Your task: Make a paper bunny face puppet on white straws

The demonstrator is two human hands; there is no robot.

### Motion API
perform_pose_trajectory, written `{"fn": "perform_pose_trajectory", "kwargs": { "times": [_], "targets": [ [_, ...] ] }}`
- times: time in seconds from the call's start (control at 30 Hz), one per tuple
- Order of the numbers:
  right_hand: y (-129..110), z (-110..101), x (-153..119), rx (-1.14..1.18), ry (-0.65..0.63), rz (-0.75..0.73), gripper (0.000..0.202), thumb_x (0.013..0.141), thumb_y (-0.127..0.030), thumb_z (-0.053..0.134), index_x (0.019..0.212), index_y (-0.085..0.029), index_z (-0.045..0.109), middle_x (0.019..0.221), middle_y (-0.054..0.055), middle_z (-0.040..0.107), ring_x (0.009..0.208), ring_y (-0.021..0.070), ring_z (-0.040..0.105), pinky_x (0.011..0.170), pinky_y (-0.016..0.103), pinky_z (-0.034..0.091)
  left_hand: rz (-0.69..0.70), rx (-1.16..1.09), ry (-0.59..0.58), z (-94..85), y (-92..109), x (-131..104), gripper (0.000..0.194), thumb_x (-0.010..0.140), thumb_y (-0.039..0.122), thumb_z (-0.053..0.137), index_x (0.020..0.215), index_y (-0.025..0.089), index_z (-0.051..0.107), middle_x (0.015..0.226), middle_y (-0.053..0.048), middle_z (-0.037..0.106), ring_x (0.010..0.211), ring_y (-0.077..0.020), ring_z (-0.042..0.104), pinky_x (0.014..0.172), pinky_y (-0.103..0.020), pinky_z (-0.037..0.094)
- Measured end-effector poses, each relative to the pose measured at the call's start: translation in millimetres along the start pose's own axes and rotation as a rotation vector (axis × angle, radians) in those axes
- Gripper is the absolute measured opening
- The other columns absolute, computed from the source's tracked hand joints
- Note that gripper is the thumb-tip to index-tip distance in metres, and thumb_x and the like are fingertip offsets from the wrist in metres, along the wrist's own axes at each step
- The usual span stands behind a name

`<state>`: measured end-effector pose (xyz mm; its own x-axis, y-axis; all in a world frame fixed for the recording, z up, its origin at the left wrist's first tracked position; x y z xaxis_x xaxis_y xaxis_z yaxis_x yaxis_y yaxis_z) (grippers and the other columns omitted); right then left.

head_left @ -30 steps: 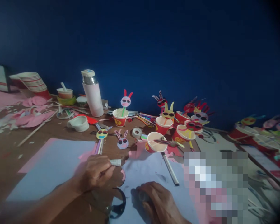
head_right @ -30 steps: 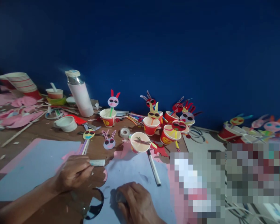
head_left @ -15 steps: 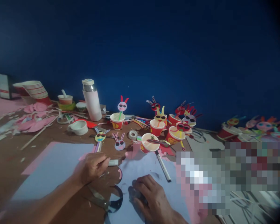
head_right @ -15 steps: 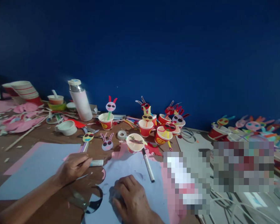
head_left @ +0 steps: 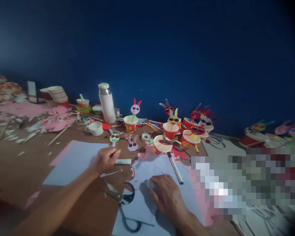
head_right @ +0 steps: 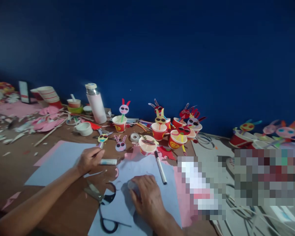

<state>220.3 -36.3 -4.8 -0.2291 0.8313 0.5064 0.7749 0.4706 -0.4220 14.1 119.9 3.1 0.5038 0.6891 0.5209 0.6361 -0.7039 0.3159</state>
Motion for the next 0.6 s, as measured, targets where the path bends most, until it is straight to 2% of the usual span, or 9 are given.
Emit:
{"fn": "perform_pose_trajectory", "kwargs": {
  "times": [0.1,0.17,0.3,0.4,0.6],
  "targets": [
    [5,-1,0,-0.053,0.019,0.002,0.021,0.082,-0.015,0.051,0.102,-0.017,0.050,0.088,0.006,0.063,0.079,0.0197,0.056,0.072,0.035,0.041,0.016,0.000,-0.075,-3.1,8,3,0.022,0.088,0.023,0.040,0.076,0.018,0.058,0.070,-0.001,0.057,0.069,-0.0118,0.053,0.067,-0.023,0.039],
    [8,-2,0,-0.077,0.026,0.011,0.020,0.081,-0.016,0.051,0.101,-0.017,0.051,0.087,0.006,0.063,0.078,0.0199,0.057,0.071,0.035,0.041,0.047,-0.004,-0.137,-3.5,16,5,0.018,0.087,0.026,0.044,0.086,0.019,0.060,0.082,-0.003,0.059,0.081,-0.0138,0.054,0.075,-0.025,0.040],
    [11,-5,2,-0.099,0.031,0.036,0.019,0.081,-0.016,0.051,0.099,-0.017,0.053,0.087,0.006,0.063,0.079,0.0202,0.056,0.071,0.035,0.039,0.111,-0.012,-0.271,0.1,28,3,0.020,0.079,0.036,0.058,0.088,0.019,0.063,0.088,-0.004,0.058,0.086,-0.0179,0.052,0.077,-0.029,0.041],
    [12,-5,3,-0.100,0.026,0.056,0.017,0.081,-0.016,0.051,0.098,-0.017,0.055,0.086,0.006,0.063,0.078,0.0204,0.055,0.071,0.035,0.037,0.145,-0.023,-0.357,1.2,31,1,0.019,0.075,0.034,0.062,0.088,0.020,0.063,0.089,-0.004,0.057,0.084,-0.0181,0.051,0.075,-0.030,0.040],
    [14,4,0,-0.067,-0.037,0.094,0.018,0.078,-0.013,0.051,0.094,-0.020,0.056,0.082,0.003,0.062,0.074,0.0196,0.053,0.069,0.034,0.034,0.163,-0.057,-0.516,-17.9,36,-6,0.012,0.082,0.026,0.055,0.092,0.020,0.061,0.089,-0.003,0.057,0.088,-0.0178,0.050,0.077,-0.030,0.039]
  ]
}}
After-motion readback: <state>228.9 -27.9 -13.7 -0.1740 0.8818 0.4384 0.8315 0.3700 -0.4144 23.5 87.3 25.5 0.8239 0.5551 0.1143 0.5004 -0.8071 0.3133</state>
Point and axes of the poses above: each hand's wrist, its own x-axis towards the middle knuckle, its own z-axis out of the palm, y = z × x, the point moved 5 cm from there along x, towards the middle knuckle
